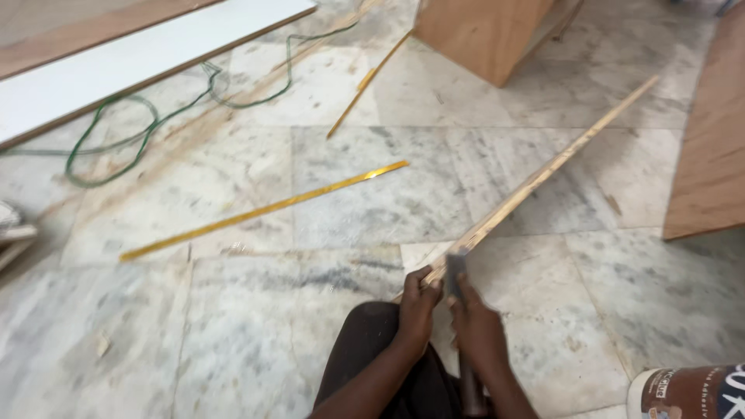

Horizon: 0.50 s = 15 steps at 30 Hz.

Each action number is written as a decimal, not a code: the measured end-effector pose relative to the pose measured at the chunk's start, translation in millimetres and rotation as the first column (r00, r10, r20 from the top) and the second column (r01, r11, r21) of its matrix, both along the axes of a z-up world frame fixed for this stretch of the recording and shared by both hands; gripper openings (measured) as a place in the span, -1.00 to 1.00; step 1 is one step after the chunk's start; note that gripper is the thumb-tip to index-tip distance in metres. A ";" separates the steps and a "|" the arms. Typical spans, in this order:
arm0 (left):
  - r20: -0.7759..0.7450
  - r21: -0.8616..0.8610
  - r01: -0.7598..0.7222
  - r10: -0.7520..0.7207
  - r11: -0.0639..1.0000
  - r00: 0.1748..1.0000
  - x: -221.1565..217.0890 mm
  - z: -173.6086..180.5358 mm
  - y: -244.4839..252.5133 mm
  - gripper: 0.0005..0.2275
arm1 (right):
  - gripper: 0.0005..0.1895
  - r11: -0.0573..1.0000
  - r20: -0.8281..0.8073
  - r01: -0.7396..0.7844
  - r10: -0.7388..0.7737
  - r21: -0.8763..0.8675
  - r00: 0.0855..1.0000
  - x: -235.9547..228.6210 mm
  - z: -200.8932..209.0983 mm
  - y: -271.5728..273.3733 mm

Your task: The person sits on the floor and uses a metal scraper to remove material from the edge of a long wooden plank. The person holds the plank with one hand and scrapes the edge with the other, working along the length of the wood.

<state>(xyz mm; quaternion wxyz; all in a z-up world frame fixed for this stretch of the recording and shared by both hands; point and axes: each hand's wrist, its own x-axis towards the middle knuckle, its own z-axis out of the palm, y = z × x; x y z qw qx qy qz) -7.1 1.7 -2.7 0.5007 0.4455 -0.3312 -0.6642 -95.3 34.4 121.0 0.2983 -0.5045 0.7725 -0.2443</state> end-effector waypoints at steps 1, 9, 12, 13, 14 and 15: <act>-0.044 -0.006 -0.016 0.016 1.000 0.999 -2.8 -3.2 -0.1 -0.58 | -0.35 1.000 0.033 0.012 -0.012 -0.027 0.999 -3.5 -3.5 2.2; -0.119 -0.038 -0.004 -0.001 0.999 0.993 2.6 18.0 -6.8 -0.62 | -0.34 0.983 0.364 0.186 -0.175 0.005 0.915 -40.0 -30.9 -4.8; 0.104 0.010 0.090 -0.091 0.996 0.990 15.9 48.3 0.8 -0.65 | -0.26 0.950 0.489 0.307 -0.294 0.055 0.821 -74.9 -96.6 5.9; 0.261 -0.012 0.135 -0.127 0.991 0.957 23.0 57.6 -0.7 -0.68 | -0.23 0.927 0.498 0.363 -0.361 0.096 0.789 -90.7 -119.9 8.8; 0.413 -0.029 0.191 -0.162 0.981 0.896 28.7 66.3 -1.9 -0.70 | -0.29 0.922 0.512 0.360 -0.379 0.139 0.771 -107.1 -141.8 15.7; 0.612 -0.157 0.239 -0.096 0.958 0.785 32.9 73.0 -3.0 -0.72 | -0.33 0.917 0.525 0.355 -0.396 0.182 0.753 -122.2 -162.3 24.4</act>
